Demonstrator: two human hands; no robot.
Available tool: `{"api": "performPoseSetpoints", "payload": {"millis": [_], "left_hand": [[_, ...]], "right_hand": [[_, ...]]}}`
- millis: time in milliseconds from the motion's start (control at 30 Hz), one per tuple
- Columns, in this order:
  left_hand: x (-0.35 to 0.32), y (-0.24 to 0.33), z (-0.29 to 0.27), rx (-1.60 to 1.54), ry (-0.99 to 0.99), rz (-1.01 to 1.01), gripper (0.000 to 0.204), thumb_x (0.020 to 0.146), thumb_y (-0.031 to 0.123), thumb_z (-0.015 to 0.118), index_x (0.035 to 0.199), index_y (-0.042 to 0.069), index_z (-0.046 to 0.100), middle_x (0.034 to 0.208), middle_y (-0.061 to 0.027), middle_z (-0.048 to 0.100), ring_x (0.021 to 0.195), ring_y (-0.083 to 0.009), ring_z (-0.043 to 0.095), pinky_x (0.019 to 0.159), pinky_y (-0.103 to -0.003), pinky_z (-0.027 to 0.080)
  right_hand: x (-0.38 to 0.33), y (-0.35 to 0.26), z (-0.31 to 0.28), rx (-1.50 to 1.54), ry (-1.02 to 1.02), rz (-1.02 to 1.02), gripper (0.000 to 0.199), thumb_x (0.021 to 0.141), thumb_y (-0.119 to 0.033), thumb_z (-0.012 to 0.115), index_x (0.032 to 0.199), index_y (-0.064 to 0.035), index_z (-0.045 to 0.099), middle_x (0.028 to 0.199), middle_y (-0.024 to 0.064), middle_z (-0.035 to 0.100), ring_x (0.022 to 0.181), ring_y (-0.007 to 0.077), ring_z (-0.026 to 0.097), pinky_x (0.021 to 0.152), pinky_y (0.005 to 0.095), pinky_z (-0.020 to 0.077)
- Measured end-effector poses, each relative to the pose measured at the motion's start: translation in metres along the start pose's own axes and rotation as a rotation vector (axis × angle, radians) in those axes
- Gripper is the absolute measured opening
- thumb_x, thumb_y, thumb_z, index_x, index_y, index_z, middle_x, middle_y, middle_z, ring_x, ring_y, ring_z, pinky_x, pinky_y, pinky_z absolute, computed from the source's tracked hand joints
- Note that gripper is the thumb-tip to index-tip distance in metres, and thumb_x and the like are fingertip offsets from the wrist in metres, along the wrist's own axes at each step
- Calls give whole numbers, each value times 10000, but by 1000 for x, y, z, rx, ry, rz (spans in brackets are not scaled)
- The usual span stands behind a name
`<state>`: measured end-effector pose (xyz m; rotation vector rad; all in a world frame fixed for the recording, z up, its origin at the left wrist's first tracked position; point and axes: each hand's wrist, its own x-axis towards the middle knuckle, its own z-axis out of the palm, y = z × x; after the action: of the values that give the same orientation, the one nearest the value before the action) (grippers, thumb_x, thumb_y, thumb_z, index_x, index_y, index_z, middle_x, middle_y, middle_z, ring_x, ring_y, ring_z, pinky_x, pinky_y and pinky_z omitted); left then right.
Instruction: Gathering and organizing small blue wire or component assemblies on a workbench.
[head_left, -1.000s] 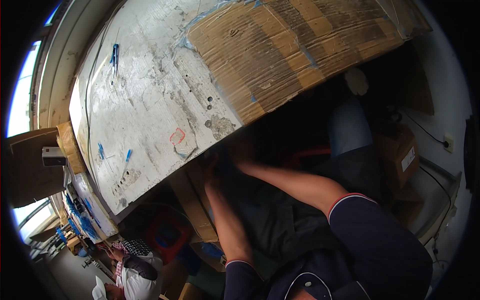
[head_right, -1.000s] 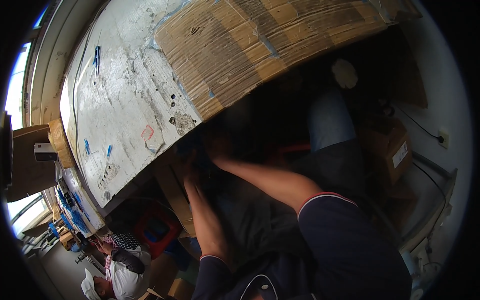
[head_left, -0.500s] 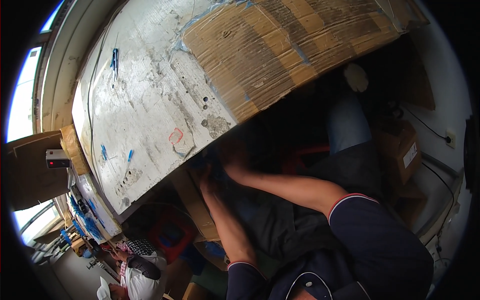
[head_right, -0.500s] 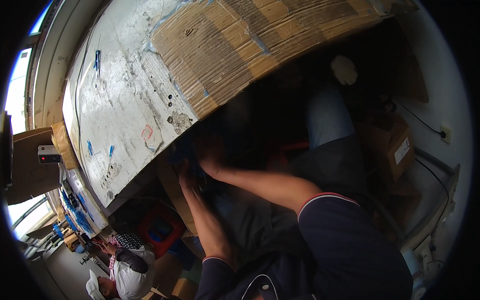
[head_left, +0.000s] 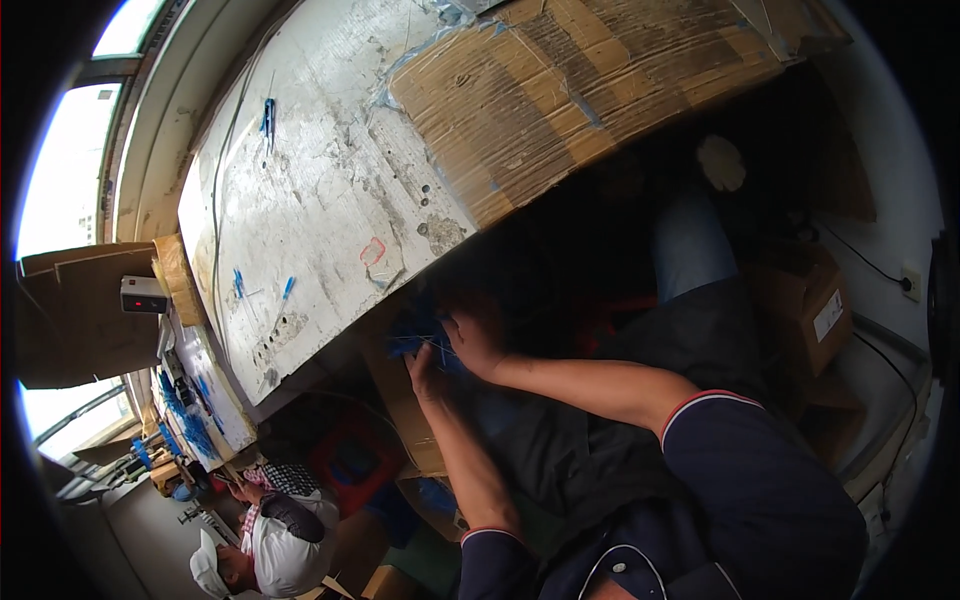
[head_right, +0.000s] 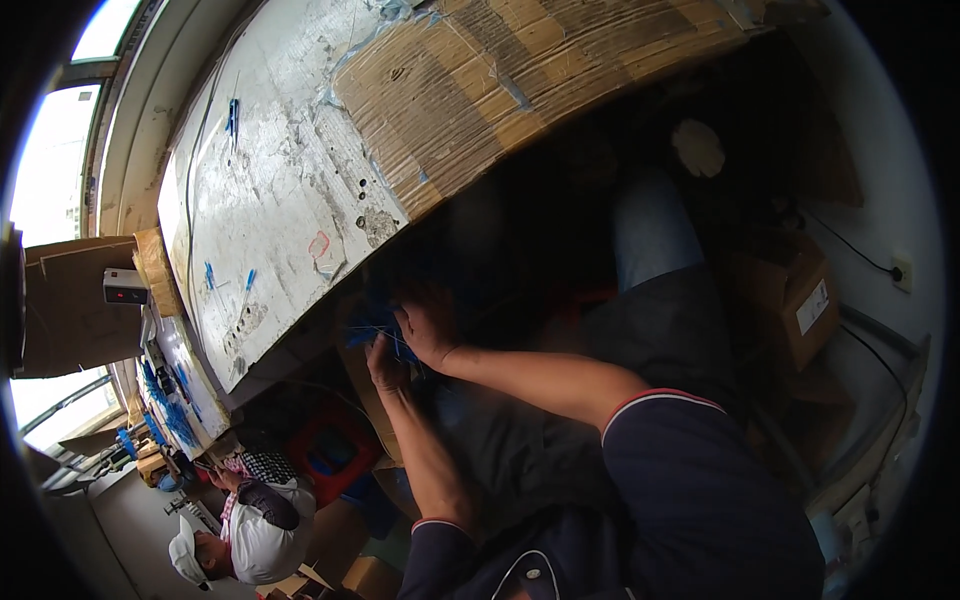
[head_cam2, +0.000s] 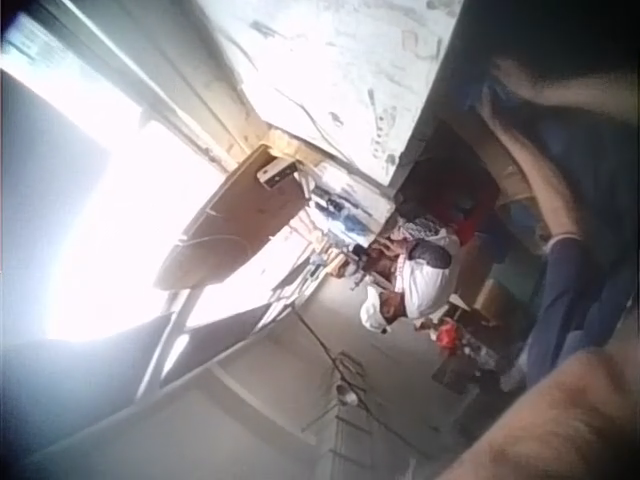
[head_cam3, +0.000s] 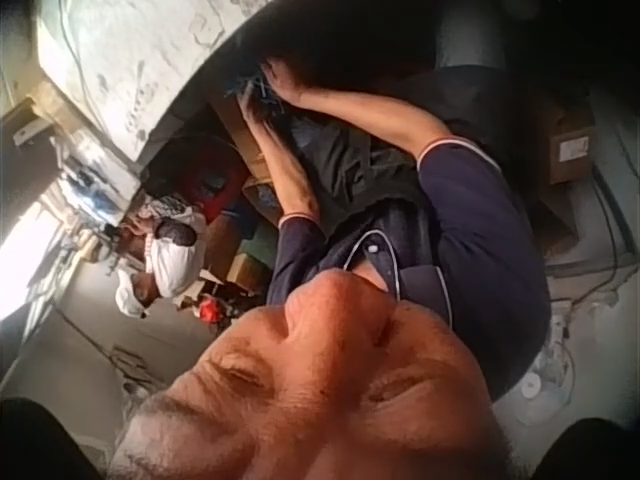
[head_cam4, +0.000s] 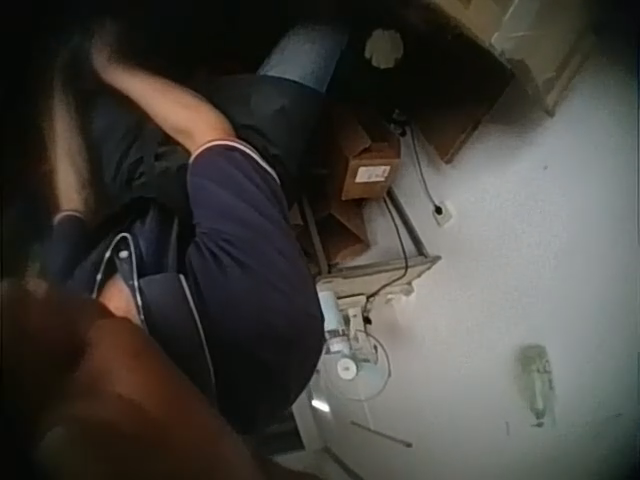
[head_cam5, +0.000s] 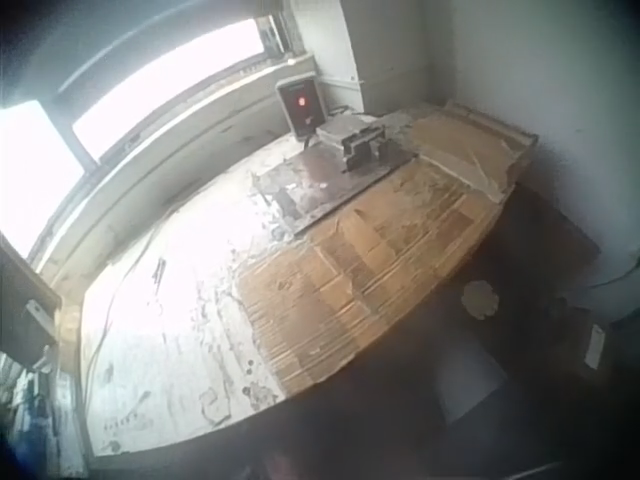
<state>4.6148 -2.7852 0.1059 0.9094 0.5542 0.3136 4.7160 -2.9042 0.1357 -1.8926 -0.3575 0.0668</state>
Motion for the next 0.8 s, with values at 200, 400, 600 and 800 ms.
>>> {"api": "performPoseSetpoints", "payload": {"millis": [200,400,600,800], "left_hand": [[-23,21,14,49,36,54,736,821,152,694,1463,14,362,1360,-161,535,1239,-295,549,1083,-423,419],[-45,34,48,49,30,95,671,845,131,675,1435,0,386,1324,-154,563,1226,-282,558,1069,-410,433],[-76,43,69,48,10,142,599,875,107,626,1422,7,402,1340,-156,551,1228,-278,557,1064,-408,440],[-99,52,84,-5,16,155,565,890,99,585,1420,3,414,1359,-160,542,1256,-284,540,1083,-406,427]], "right_hand": [[-6,-29,-17,52,-4,-26,280,801,-84,676,1080,-70,654,1055,123,651,972,343,597,849,452,440],[-16,-48,-38,41,29,-40,291,813,-99,686,1104,-105,665,1084,65,661,996,291,588,858,418,426],[-33,-66,-56,64,44,-59,306,821,-107,686,1127,-109,687,1162,42,667,1055,261,580,906,405,409],[-42,-82,-70,26,30,-93,307,840,-168,685,1145,-131,677,1184,14,648,1082,255,550,928,419,398]]}}
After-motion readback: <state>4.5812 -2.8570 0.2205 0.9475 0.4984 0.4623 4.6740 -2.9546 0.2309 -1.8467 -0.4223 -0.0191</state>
